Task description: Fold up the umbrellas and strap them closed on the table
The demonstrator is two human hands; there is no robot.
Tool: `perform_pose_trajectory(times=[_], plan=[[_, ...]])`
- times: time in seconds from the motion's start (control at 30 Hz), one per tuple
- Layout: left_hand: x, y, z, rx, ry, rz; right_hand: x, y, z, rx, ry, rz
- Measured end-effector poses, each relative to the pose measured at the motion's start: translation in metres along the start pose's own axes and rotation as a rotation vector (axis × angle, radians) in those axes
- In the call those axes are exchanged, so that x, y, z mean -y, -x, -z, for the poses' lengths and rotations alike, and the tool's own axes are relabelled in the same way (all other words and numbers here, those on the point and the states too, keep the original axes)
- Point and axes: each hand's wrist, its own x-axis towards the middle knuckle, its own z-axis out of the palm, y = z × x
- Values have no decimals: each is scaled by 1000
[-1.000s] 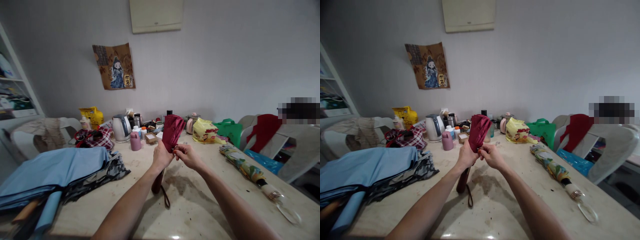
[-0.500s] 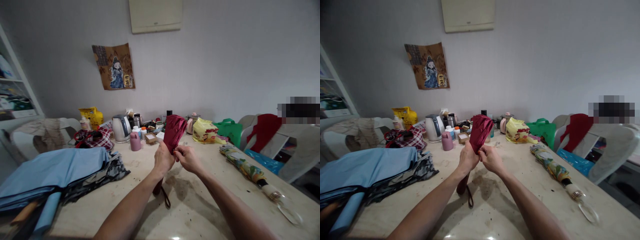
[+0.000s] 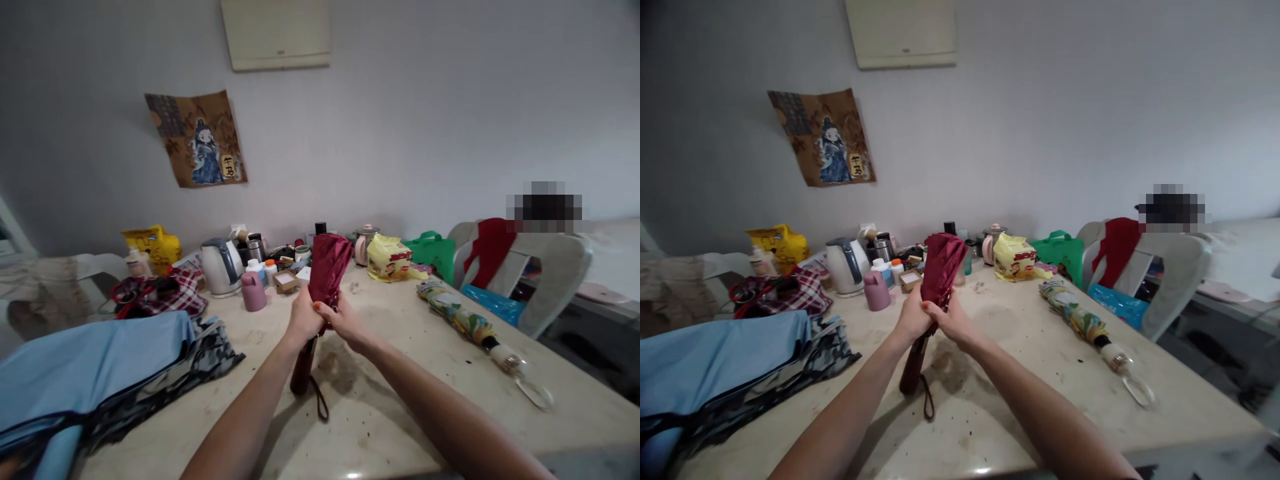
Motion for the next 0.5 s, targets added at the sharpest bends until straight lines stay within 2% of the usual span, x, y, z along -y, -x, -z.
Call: perform_pose_trajectory(times=[0.13,0.23,0.37,0.5], plan=[[2,3,-2,201,161,-192,-6,-1,-2,-54,-74,-59],[1,5,-5,266,262,-281,-1,-12,9,-122,-130,-70],[2,5,-10,242,249,-284,3,-26,35,-224,-92,-109],[10,1,-13,167,165,-239,6,-33,83,-298,115,-169]])
